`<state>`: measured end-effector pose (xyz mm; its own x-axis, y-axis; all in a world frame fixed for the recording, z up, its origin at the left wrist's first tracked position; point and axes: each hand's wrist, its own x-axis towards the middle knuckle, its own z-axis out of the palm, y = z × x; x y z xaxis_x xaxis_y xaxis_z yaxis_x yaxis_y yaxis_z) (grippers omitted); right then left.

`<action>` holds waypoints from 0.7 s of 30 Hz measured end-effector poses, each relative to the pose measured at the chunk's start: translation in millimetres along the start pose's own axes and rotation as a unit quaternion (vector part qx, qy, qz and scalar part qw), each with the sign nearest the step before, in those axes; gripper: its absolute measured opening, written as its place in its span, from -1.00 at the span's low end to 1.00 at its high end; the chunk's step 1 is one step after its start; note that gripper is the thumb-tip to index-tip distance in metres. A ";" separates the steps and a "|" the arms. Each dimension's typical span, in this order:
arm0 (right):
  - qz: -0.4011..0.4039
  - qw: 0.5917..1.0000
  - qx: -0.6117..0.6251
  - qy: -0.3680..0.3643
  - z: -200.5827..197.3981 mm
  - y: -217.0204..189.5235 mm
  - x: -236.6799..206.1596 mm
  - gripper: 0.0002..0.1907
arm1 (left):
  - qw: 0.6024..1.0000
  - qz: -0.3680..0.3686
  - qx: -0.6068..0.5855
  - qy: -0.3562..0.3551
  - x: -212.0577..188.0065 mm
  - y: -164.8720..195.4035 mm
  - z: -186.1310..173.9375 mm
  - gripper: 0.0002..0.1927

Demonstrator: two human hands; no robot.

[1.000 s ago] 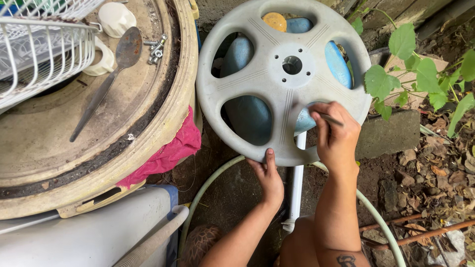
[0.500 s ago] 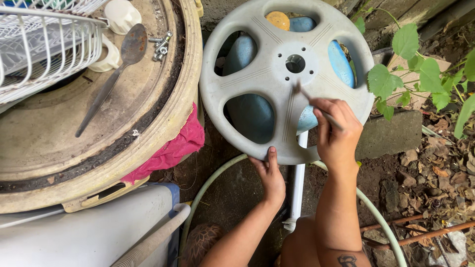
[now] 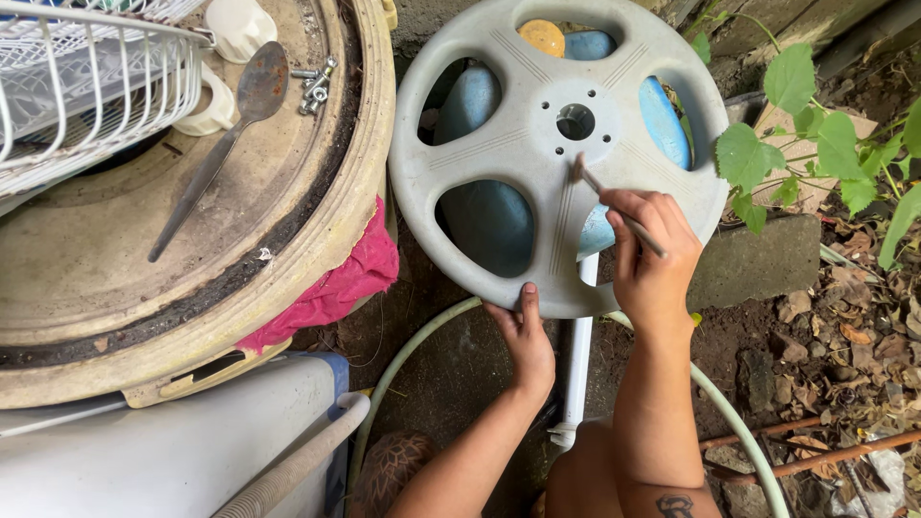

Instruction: The person kneels on the ground and scrubs a gray plastic fan wheel with a small brush, working over its spokes and hub. They then pick at the surface with their fingers and continue brushing different areas of the wheel.

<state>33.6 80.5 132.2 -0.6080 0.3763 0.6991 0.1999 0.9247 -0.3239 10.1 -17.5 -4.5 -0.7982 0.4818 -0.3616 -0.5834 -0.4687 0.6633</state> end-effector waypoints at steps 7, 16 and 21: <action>0.038 0.999 0.012 -0.012 -3.6 3.5 -3.0 -0.96 | 1.000 0.010 -0.018 -0.008 -1.0 -2.2 0.0 0.01; 0.026 0.999 0.023 -0.028 -4.2 3.1 -2.4 -0.93 | 1.000 0.020 -0.014 -0.013 -1.7 -2.3 0.9 0.00; 0.015 1.000 0.003 -0.010 -3.3 3.4 -2.1 -0.90 | 1.000 0.007 -0.008 -0.017 -1.8 -1.5 0.3 0.01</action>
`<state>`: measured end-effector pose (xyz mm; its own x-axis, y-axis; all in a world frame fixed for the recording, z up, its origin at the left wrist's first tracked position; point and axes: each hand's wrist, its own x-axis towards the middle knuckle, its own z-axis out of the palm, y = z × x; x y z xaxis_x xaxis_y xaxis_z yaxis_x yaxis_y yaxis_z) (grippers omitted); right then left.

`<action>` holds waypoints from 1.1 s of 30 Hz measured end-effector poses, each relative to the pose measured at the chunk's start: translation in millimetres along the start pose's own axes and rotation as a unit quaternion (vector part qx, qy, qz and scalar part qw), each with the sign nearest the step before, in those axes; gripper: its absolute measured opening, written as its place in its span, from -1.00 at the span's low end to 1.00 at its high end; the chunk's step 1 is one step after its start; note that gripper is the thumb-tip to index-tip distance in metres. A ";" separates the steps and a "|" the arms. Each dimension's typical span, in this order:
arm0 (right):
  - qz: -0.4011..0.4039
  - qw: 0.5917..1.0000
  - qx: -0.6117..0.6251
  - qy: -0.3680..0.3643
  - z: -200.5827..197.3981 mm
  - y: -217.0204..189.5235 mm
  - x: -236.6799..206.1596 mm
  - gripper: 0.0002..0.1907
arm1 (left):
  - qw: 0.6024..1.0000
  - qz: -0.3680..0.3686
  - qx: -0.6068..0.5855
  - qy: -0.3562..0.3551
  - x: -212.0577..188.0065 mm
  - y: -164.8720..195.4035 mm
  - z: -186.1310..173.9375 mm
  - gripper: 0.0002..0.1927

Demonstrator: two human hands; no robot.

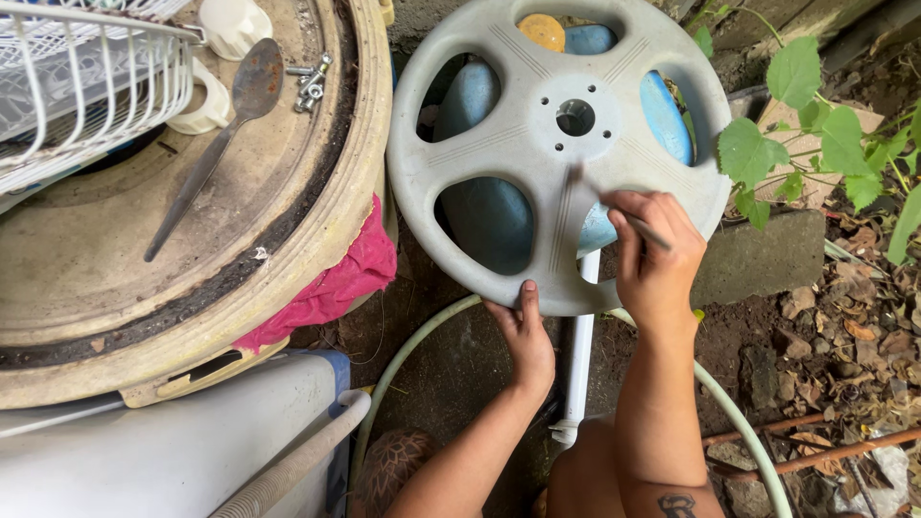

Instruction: The person kneels on the ground and scrubs a gray plastic fan wheel with a small brush, working over its spokes and hub. They then pick at the surface with their fingers and continue brushing different areas of the wheel.

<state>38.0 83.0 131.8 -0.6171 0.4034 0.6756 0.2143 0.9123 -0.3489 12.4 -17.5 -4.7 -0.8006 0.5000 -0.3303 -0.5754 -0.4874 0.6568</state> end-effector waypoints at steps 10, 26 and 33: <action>0.007 1.000 0.012 -0.018 0.2 3.9 0.2 -0.93 | 1.000 0.005 -0.011 0.005 2.4 -2.3 1.3 0.00; 0.000 1.000 0.016 -0.022 4.4 7.6 2.1 -0.96 | 1.000 0.001 -0.014 0.001 7.4 -4.9 0.8 0.01; 0.021 0.999 0.009 -0.029 5.1 5.5 2.8 -0.97 | 1.000 -0.001 -0.012 -0.003 7.5 -3.5 -1.6 0.01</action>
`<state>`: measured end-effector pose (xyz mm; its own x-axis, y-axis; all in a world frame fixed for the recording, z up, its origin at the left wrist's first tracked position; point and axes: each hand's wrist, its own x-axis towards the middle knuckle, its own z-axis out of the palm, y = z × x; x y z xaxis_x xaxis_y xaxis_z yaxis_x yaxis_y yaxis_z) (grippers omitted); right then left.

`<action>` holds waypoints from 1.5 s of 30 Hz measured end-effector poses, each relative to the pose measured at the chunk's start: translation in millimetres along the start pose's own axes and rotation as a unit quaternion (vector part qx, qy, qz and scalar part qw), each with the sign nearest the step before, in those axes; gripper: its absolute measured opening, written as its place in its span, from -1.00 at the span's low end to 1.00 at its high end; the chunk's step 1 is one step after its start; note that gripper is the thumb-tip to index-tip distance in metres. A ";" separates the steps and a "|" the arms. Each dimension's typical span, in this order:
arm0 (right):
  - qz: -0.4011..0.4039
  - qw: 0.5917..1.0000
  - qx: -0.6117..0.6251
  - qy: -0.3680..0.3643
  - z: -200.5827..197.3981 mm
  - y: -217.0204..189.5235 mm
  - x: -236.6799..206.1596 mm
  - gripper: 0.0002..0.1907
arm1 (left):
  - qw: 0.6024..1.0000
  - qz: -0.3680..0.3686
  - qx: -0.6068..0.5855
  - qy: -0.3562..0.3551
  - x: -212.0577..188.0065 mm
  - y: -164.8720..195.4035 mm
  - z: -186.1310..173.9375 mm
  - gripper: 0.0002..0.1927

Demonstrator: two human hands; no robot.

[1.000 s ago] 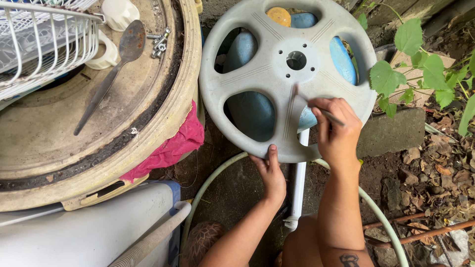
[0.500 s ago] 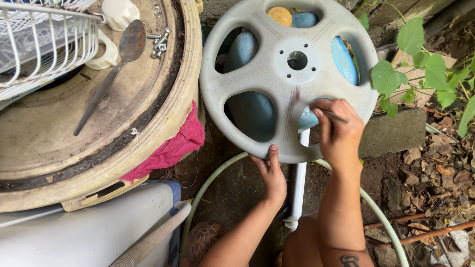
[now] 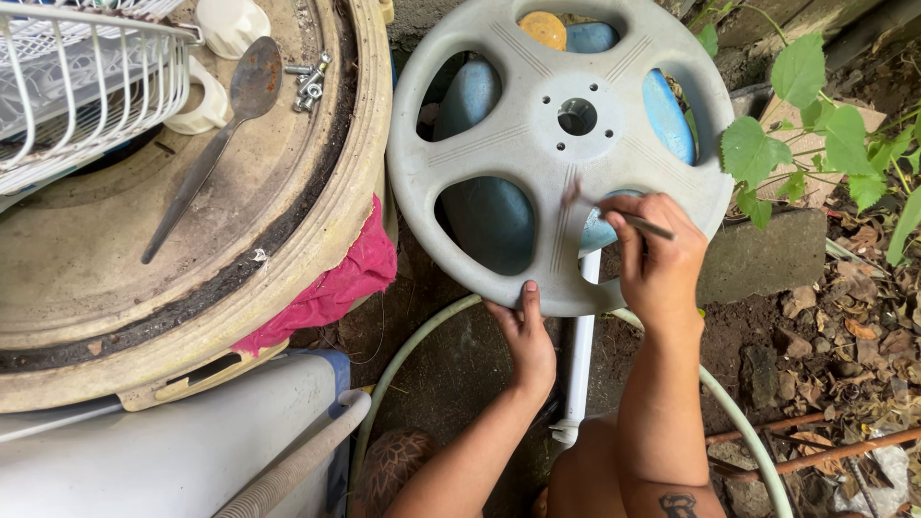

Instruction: The person kneels on the ground and scrubs a gray plastic fan wheel with a small brush, working over its spokes and hub. They then pick at the surface with their fingers and continue brushing different areas of the wheel.

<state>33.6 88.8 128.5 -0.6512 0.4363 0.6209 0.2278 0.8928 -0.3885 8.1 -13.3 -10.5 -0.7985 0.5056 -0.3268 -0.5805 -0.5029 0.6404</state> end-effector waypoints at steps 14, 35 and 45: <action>-0.012 1.000 0.012 0.002 2.6 -1.4 2.1 -0.93 | 1.000 0.018 -0.004 0.001 2.6 -1.2 1.1 -0.05; -0.024 1.000 -0.003 0.011 8.8 3.1 4.0 -0.91 | 1.000 0.002 0.021 0.007 8.5 -10.9 -2.8 -0.02; -0.009 1.000 -0.005 -0.014 12.0 0.0 3.9 -0.91 | 1.000 0.013 0.011 0.005 8.2 -9.5 -3.7 -0.04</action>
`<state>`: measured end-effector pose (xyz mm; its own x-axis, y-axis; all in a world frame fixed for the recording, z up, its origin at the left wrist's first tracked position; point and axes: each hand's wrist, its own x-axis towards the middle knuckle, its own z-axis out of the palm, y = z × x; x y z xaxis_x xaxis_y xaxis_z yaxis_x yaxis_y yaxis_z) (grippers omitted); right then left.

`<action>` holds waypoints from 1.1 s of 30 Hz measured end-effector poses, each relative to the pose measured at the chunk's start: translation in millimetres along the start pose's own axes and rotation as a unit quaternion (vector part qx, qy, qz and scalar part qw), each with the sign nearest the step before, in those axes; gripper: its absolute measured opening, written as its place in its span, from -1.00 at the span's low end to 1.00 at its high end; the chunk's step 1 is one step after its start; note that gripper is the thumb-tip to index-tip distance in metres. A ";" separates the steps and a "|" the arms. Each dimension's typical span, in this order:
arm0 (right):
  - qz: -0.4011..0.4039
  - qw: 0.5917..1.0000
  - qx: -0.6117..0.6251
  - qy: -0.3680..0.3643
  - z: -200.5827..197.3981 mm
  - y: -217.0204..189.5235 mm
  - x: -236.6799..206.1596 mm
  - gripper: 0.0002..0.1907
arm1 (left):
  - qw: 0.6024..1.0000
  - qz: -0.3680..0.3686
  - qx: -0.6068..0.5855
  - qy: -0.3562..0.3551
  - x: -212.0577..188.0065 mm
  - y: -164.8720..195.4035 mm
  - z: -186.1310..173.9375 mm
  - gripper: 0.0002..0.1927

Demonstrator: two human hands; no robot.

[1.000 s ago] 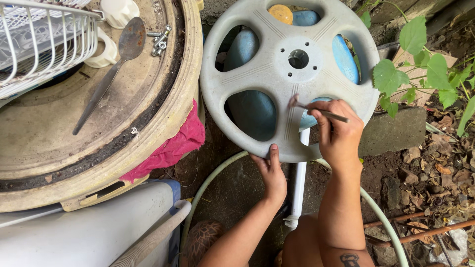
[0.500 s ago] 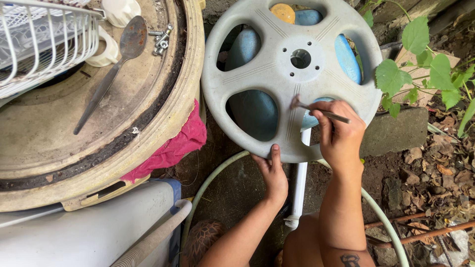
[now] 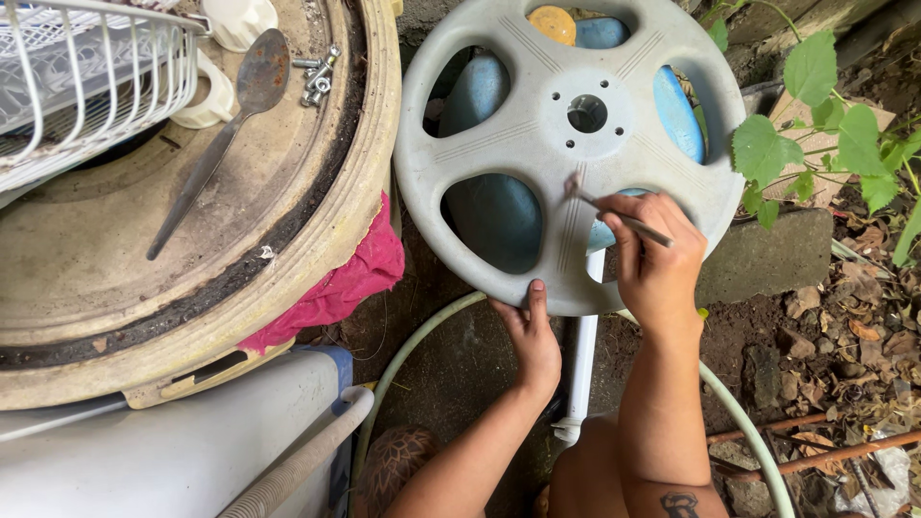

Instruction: The person kneels on the ground and scrubs a gray plastic fan wheel with a small brush, working over its spokes and hub. They then pick at the surface with their fingers and continue brushing different areas of the wheel.

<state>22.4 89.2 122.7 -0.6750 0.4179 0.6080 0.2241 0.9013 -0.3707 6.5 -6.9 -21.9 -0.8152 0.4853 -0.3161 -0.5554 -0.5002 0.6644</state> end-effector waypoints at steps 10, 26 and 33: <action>-0.015 0.999 -0.021 0.020 0.6 -2.4 0.1 -0.93 | 0.999 -0.034 0.017 -0.004 -1.1 3.4 -4.3 0.00; -0.018 0.999 -0.019 0.025 -2.5 -2.7 -3.7 -0.92 | 0.999 -0.029 0.010 -0.006 -2.0 5.8 -2.8 -0.02; 0.008 1.000 -0.010 0.023 -3.2 -6.8 -6.6 -0.96 | 0.999 -0.036 0.022 -0.004 -3.8 6.2 -5.8 -0.03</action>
<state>27.6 80.7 123.4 -0.6391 0.4358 0.6337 0.2481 0.8968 -0.3665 5.2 -16.0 -20.5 -0.7721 0.5240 -0.3596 -0.6046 -0.4312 0.6697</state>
